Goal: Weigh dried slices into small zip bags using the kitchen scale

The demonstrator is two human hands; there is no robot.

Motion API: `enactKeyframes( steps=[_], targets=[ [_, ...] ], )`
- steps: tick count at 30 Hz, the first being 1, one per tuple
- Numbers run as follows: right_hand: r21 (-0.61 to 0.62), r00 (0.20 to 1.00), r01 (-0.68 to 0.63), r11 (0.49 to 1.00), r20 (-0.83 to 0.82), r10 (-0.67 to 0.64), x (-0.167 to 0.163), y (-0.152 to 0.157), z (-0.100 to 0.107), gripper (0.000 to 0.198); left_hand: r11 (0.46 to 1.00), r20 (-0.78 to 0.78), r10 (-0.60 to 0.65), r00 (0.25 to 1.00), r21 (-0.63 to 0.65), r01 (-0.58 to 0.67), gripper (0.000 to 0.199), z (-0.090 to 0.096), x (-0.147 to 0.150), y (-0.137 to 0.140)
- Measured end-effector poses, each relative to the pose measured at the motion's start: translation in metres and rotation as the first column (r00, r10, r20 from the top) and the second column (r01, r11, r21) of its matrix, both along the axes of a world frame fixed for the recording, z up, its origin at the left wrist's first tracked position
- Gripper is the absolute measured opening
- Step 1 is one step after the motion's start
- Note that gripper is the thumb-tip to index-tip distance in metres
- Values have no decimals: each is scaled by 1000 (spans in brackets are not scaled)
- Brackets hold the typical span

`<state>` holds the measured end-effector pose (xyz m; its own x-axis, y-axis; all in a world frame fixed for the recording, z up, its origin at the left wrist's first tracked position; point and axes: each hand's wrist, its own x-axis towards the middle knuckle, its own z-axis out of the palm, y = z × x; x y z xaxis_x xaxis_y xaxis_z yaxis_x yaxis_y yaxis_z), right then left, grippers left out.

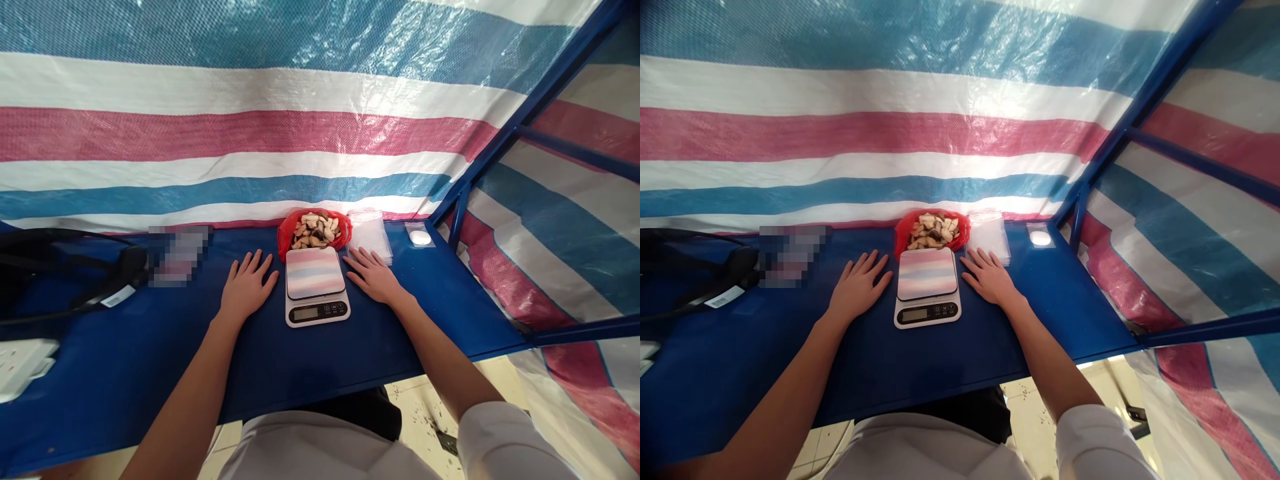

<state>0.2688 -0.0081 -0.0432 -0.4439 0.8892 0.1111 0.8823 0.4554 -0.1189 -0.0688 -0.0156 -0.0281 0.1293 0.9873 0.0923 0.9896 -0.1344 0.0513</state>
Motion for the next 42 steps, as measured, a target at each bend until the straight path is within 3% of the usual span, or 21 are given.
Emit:
enactKeyframes(
  steps=[21, 30, 36, 42],
  targets=[
    [25, 999, -2, 1000, -41, 3, 0, -1, -1, 53, 999, 36, -4, 999, 40, 3, 58, -5, -2, 1],
    [110, 974, -5, 994, -223, 30, 5, 2, 10, 47, 985, 169, 49, 984, 154, -76, 53, 3, -2, 11],
    [139, 923, 124, 983, -380, -63, 8, 23, 20, 44, 969, 230, 67, 971, 216, -118, 53, 11, -5, 36],
    [194, 897, 268, 944, -407, -171, 4, 51, 9, 41, 978, 184, 105, 977, 158, -135, 56, -1, -8, 49]
  ],
)
